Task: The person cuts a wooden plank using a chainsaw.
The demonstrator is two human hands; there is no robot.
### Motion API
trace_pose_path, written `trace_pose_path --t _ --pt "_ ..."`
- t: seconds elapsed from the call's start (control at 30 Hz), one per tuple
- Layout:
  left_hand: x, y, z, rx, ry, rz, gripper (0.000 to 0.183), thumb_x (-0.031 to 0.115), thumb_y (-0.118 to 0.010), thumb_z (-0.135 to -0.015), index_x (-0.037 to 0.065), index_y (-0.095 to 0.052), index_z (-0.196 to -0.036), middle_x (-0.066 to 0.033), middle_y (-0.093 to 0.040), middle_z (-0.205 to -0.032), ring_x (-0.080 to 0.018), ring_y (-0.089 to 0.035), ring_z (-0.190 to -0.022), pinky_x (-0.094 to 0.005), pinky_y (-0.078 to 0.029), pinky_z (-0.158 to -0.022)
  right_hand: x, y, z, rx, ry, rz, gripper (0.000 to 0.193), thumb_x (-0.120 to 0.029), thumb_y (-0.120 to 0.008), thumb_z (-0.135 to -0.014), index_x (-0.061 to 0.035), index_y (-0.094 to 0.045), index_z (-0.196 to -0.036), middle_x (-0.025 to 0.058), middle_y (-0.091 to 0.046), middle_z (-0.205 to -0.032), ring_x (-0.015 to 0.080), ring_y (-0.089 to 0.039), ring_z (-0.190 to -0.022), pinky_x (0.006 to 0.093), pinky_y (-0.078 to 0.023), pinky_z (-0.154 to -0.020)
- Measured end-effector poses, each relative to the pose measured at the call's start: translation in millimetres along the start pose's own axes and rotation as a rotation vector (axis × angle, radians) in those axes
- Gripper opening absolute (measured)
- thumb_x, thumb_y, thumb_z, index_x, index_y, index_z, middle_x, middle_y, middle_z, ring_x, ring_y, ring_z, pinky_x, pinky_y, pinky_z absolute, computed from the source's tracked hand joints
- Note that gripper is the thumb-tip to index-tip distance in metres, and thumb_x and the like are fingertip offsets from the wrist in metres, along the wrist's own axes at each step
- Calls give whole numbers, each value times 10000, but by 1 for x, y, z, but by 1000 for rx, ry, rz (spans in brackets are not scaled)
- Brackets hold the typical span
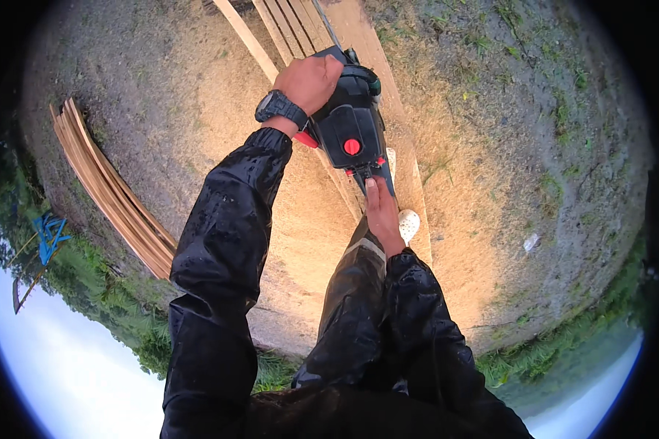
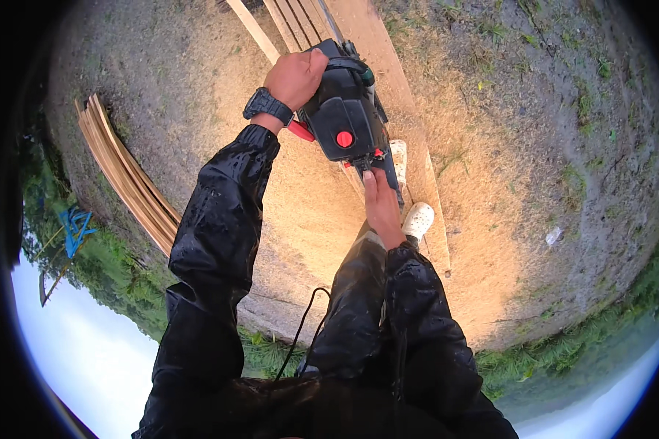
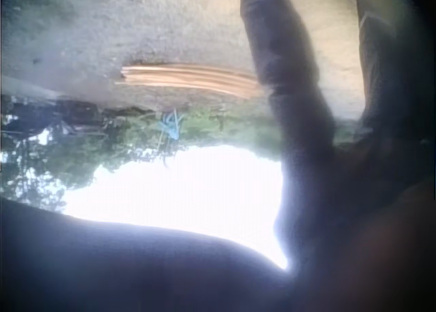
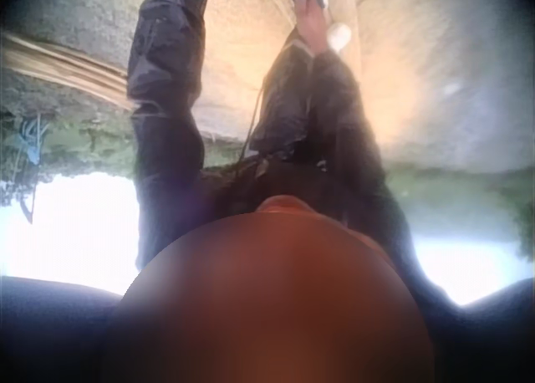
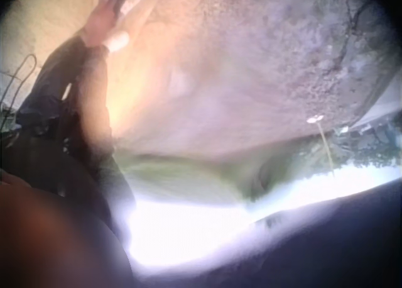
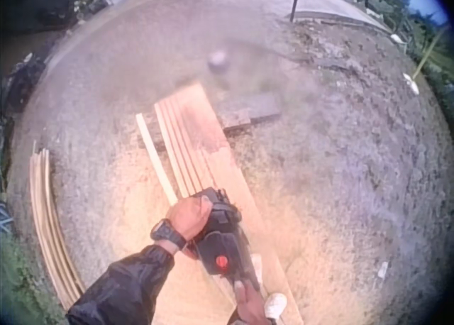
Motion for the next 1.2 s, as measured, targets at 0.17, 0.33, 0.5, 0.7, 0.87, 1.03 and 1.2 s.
trace_pose_path --t 0.17,0.33,0.5,0.7,0.87,1.03,1.2 --pt "-4 6 -25 13 93 117 413 308 -420 -1003 8 -644 -829 -252 -671 -802 -475 -654 -761 -538 -544 -693 -14 5 -17 41 64 -49 533 -507 -353 -1071 -73 -527 -1326 273 -679 -949 492 -649 -966 536 -463 -853" --pt "-26 15 -42 19 214 185 525 404 -402 -989 -16 -668 -821 -299 -639 -807 -520 -617 -795 -546 -515 -754 -44 4 -28 48 78 -14 539 -510 -357 -1069 -64 -548 -1305 287 -674 -951 500 -644 -969 536 -462 -865" --pt "-35 31 -58 82 27 97 475 361 -374 -991 -21 -609 -835 -304 -636 -833 -528 -600 -800 -565 -496 -746 -63 8 -36 24 87 -94 538 -512 -368 -1065 -60 -557 -1288 286 -678 -959 504 -640 -977 534 -462 -870" --pt "-44 34 -67 46 -52 15 355 313 -410 -988 0 -563 -916 -293 -647 -855 -525 -604 -812 -565 -499 -732 -70 10 -30 40 131 -94 534 -520 -373 -1063 -72 -561 -1285 296 -679 -975 522 -625 -992 541 -464 -868" --pt "-48 32 -63 58 -151 -115 193 211 -493 -953 20 -521 -949 -261 -657 -831 -494 -638 -792 -551 -525 -691 -74 15 -19 54 105 -34 513 -518 -370 -1067 -91 -561 -1276 306 -677 -980 538 -614 -1004 562 -460 -866" --pt "-42 29 -61 41 -83 -216 171 190 -507 -932 79 -636 -951 -220 -706 -886 -437 -696 -832 -531 -576 -705 -73 19 -9 27 93 -53 502 -518 -359 -1072 -90 -559 -1242 313 -671 -990 551 -604 -1005 580 -451 -864" --pt "-31 30 -56 0 -75 -184 170 192 -507 -931 96 -643 -964 -206 -713 -924 -439 -696 -849 -531 -576 -720 -73 22 5 85 173 -13 503 -512 -358 -1073 -66 -554 -1197 317 -663 -1017 547 -604 -1009 583 -450 -852"
Point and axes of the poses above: each hand's wrist, its own z-axis away from the middle knuckle, its own y-axis out of the back of the hand, x = y × z, the point moved 1 cm from there along -z, towards the middle knuckle
